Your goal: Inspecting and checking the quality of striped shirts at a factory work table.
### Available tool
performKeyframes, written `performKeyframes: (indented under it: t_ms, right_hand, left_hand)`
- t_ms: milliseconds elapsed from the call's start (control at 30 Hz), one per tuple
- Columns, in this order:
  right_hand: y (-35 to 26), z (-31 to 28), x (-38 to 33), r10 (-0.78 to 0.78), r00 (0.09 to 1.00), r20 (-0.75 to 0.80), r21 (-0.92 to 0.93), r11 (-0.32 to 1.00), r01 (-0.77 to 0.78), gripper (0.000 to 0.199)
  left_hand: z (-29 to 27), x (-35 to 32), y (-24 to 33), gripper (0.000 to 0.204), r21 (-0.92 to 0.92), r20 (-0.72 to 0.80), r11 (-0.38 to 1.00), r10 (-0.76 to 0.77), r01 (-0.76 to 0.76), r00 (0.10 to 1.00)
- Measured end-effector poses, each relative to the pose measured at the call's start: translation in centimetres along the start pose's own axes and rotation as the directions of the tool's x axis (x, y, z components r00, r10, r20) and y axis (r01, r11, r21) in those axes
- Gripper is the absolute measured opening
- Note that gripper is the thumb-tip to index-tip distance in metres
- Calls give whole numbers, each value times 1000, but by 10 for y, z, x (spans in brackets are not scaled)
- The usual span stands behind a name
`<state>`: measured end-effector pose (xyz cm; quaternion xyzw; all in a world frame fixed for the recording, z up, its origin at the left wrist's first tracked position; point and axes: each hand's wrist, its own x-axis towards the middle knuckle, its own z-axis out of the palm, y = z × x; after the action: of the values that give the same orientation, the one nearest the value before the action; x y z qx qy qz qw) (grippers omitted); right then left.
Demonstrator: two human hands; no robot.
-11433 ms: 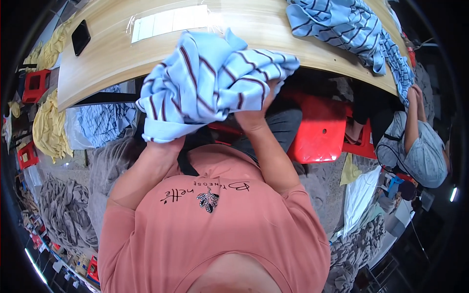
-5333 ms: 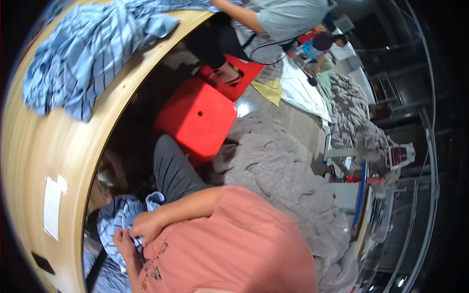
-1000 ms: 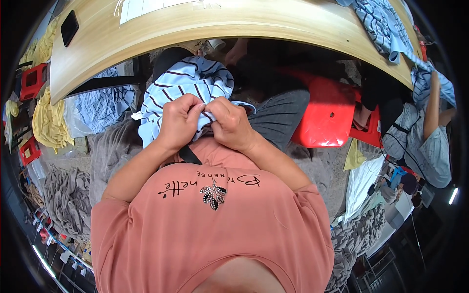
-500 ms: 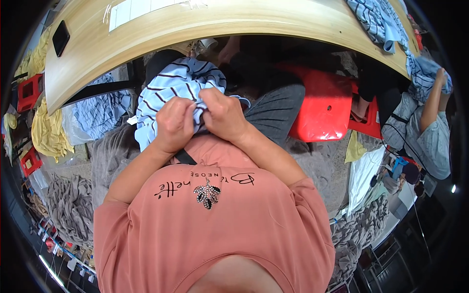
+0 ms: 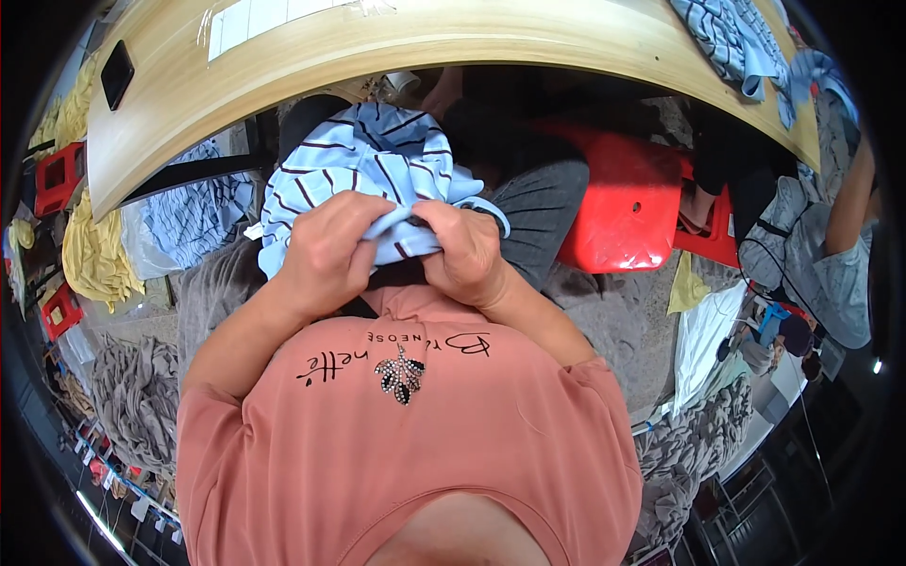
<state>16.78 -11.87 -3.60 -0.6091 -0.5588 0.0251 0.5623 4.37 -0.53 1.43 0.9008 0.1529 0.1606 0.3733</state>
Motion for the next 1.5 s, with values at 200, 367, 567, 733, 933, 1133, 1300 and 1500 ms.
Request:
performKeyframes:
  t_ms: [200,367,567,733,933,1133,1300,1500]
  right_hand:
    - [-2,-17,-5,-78,994,72,-110,990,86,34]
    - [4,-13,-8,-51,995,88,-71,996,58,33]
    - [-1,-12,-7,-6,979,204,62,998,-6,28]
    - [3,-9,-12,47,874,484,229,957,-178,23]
    - [17,-1,-7,201,973,113,15,979,-203,28]
    - [6,-12,-6,-18,998,63,-24,1000,19,30]
    - [1,-14,-7,-104,988,114,10,995,104,33]
    - [-4,-10,-6,-203,976,72,28,979,202,27]
  left_hand:
    - [7,11,3,5,-262,-4,907,-343,330,939]
    - [5,12,-8,4,-446,258,699,-498,560,828]
    - [15,13,-10,6,-489,163,712,-493,504,855]
    - [28,21,-10,13,-184,104,891,-403,416,909]
    - [14,22,-12,16,-402,313,698,-503,592,806]
    - [5,18,-11,7,-657,381,393,-563,643,733]
    - [-1,16,-9,11,-781,422,141,-597,608,682]
    - [-4,14,-6,13,-761,429,168,-593,626,681]
